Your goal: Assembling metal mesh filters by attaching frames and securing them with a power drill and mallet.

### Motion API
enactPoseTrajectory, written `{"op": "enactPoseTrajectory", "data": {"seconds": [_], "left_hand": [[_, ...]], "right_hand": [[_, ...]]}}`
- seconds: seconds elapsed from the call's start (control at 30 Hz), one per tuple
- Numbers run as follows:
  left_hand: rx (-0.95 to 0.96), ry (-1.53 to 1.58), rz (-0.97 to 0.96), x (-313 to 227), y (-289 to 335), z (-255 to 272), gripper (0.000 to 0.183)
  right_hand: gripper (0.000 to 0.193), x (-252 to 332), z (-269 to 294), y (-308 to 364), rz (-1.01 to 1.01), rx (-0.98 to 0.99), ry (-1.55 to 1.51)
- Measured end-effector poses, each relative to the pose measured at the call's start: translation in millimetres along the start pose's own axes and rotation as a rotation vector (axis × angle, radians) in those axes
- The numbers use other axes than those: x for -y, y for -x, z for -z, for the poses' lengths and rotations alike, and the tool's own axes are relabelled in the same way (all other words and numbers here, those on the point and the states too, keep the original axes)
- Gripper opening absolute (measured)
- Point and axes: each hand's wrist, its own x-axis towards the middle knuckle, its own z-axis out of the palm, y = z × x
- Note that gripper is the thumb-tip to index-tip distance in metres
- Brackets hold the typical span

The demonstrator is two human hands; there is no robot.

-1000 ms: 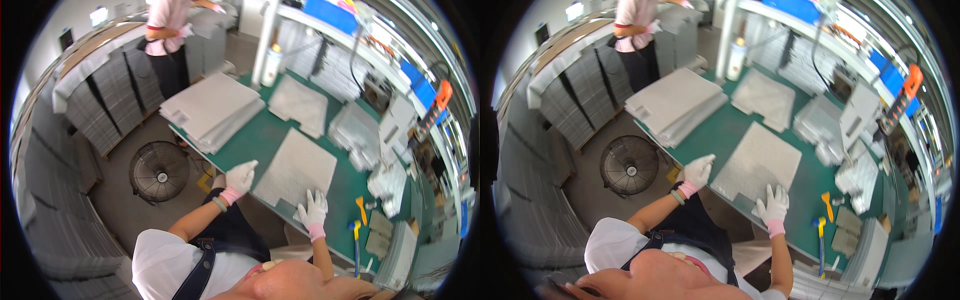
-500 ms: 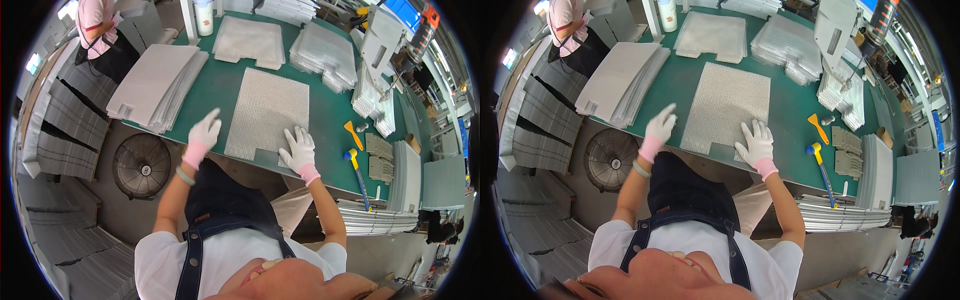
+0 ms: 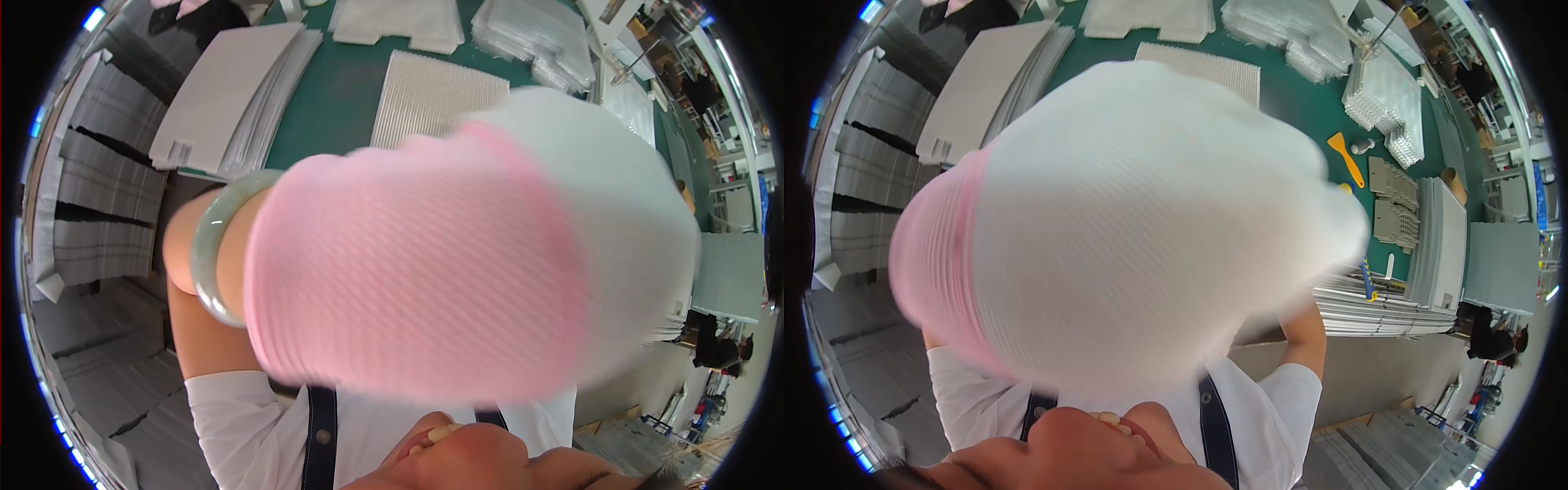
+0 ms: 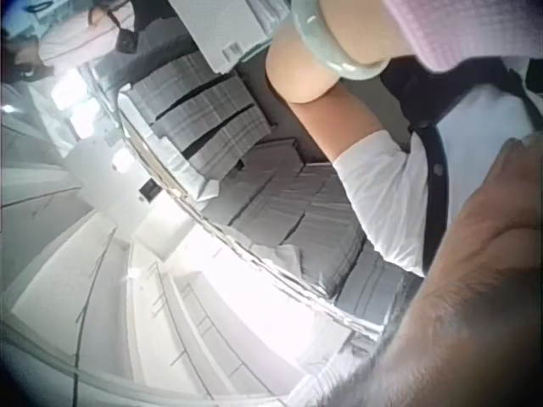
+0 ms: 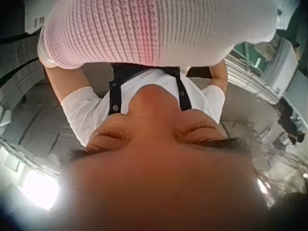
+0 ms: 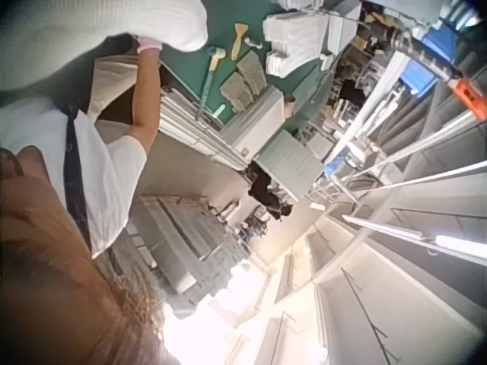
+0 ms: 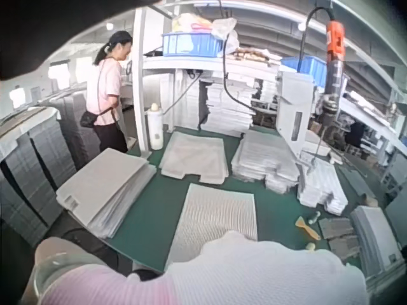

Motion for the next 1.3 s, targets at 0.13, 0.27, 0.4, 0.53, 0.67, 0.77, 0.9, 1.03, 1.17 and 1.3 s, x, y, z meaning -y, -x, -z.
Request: {"op": "enactPoseTrajectory", "data": {"seconds": [0.13,0.27,0.4,0.53,0.67,0.77,0.9,1.03,1.17,1.3], "left_hand": [[0.031,-0.026,0.097,-9.8,7.6,-7.8,0.036],[0.061,-0.074,0.148,-23.6,8.2,-10.7,0.035],[0.11,-0.138,0.206,-35.0,6.4,-8.6,0.034],[0.173,-0.194,0.275,-46.9,3.9,-4.9,0.033],[0.257,-0.219,0.323,-54.2,0.3,-0.9,0.033],[0.308,-0.241,0.386,-52.6,4.1,1.0,0.032],[0.37,-0.225,0.421,-61.6,-3.8,0.2,0.031],[0.45,-0.195,0.44,-60.8,-9.4,-6.7,0.031],[0.305,-0.03,0.279,-27.9,-12.1,-21.2,0.029],[0.136,-0.398,0.219,87.8,72.8,-57.9,0.038]], "right_hand": [[0.06,22.1,24.3,-11.3,0.109,0.013,0.478],[0.06,23.5,18.0,-8.5,0.124,0.026,0.444],[0.059,1.1,2.1,-0.5,0.003,0.035,0.461],[0.051,5.4,14.4,-3.9,0.017,0.138,0.609],[0.052,-17.1,-5.7,-3.3,0.085,-0.101,0.549],[0.059,22.8,22.4,-8.5,0.142,-0.003,0.449],[0.057,-0.1,-3.1,-4.1,0.158,-0.16,0.436],[0.048,18.0,11.5,-4.9,0.142,-0.071,0.381],[0.057,-29.3,1.4,7.2,0.174,-0.082,0.638],[0.057,27.6,14.5,-0.5,0.138,-0.065,0.412]]}}
